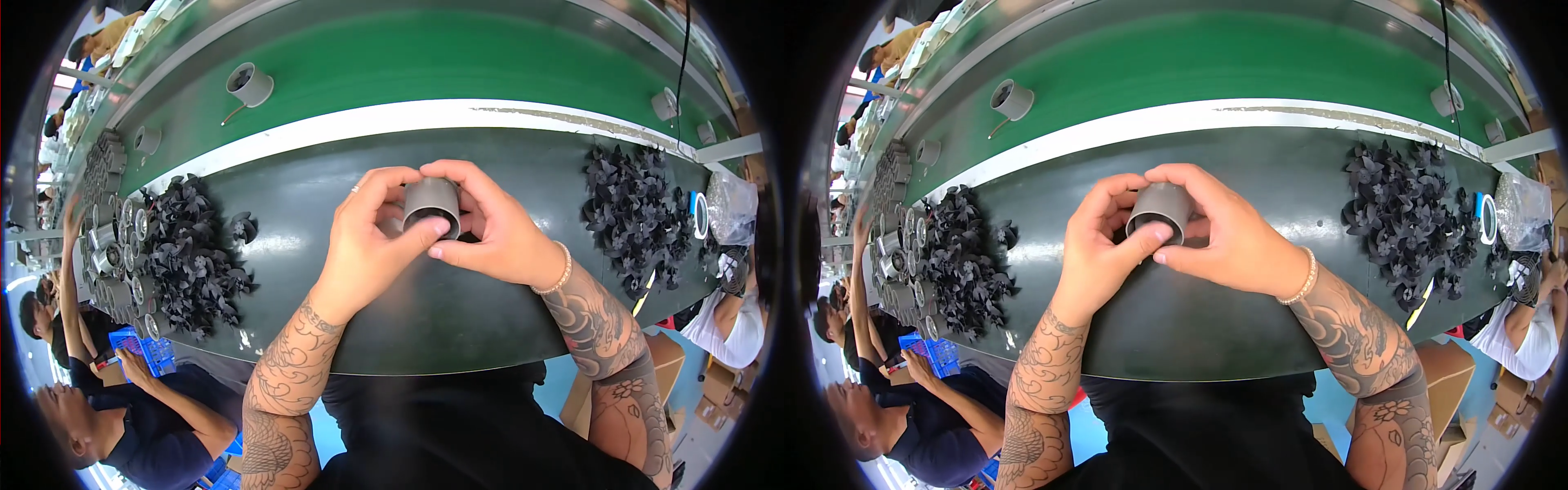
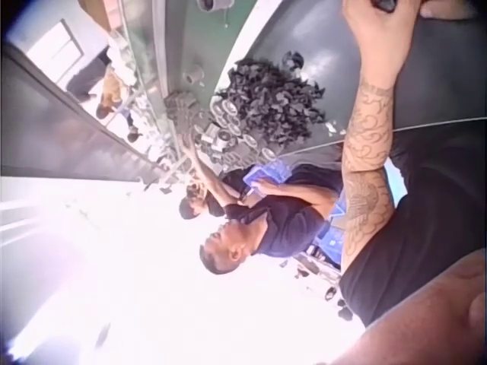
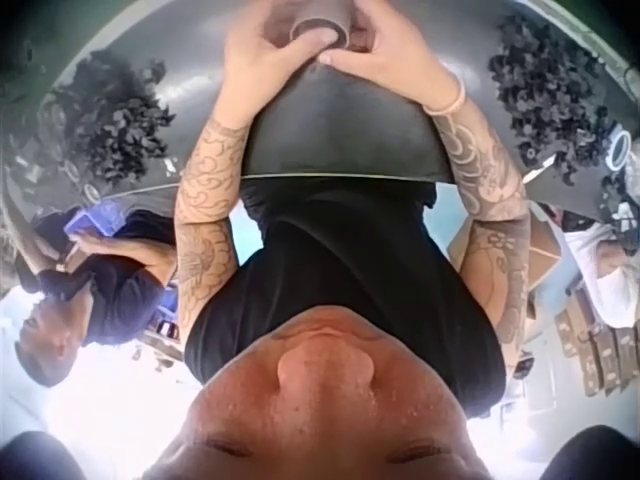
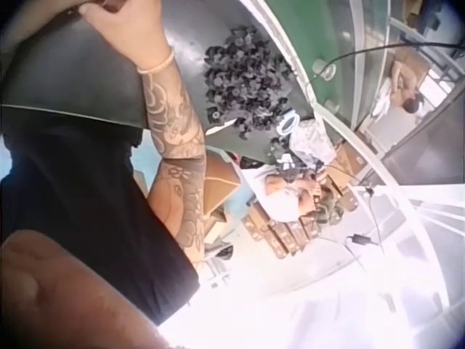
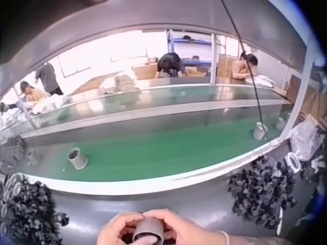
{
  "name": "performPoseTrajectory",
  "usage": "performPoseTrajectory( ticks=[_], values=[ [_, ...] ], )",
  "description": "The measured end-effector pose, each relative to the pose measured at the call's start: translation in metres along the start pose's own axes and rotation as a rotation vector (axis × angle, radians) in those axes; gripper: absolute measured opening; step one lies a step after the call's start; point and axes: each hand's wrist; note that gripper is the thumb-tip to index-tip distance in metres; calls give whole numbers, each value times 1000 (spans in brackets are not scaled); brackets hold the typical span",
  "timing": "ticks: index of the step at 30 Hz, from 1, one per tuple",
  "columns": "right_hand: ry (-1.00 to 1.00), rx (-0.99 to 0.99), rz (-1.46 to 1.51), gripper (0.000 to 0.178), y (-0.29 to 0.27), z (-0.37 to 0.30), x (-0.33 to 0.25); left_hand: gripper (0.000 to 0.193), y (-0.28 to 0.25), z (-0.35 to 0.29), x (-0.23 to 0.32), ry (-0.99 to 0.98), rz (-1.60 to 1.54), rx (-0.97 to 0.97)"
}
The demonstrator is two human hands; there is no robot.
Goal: Assembling black plastic fan components into gray cylindrical housings at a manual assembly station.
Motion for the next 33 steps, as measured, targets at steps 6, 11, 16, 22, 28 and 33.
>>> performPoseTrajectory(
  ticks=[6, 11, 16, 22, 28, 33],
  values=[
    [-65, 22, 212, 73, -2, 2, 2, 57, -9, -3, 16, -67, -90, -162],
    [-99, 45, 252, 63, -1, 3, 4, 63, -8, -5, 9, 39, -64, -129],
    [25, 140, 98, 58, 8, 1, -4, 61, 0, -4, 2, 171, 175, -79],
    [-15, 145, 113, 59, 8, -1, -3, 47, 2, -4, 6, 245, 278, -32],
    [-74, 73, -261, 71, 6, 3, -9, 30, 1, -1, -2, 106, 53, 143],
    [-183, 264, -855, 64, 9, 2, -7, 30, 8, -3, 6, 110, 308, 64]
  ],
)
Point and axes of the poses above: each hand's wrist, its own z-axis towards the middle knuckle, its own y-axis out of the palm, x = y × z, and after that the axes turned 15 degrees about -x, right-handed
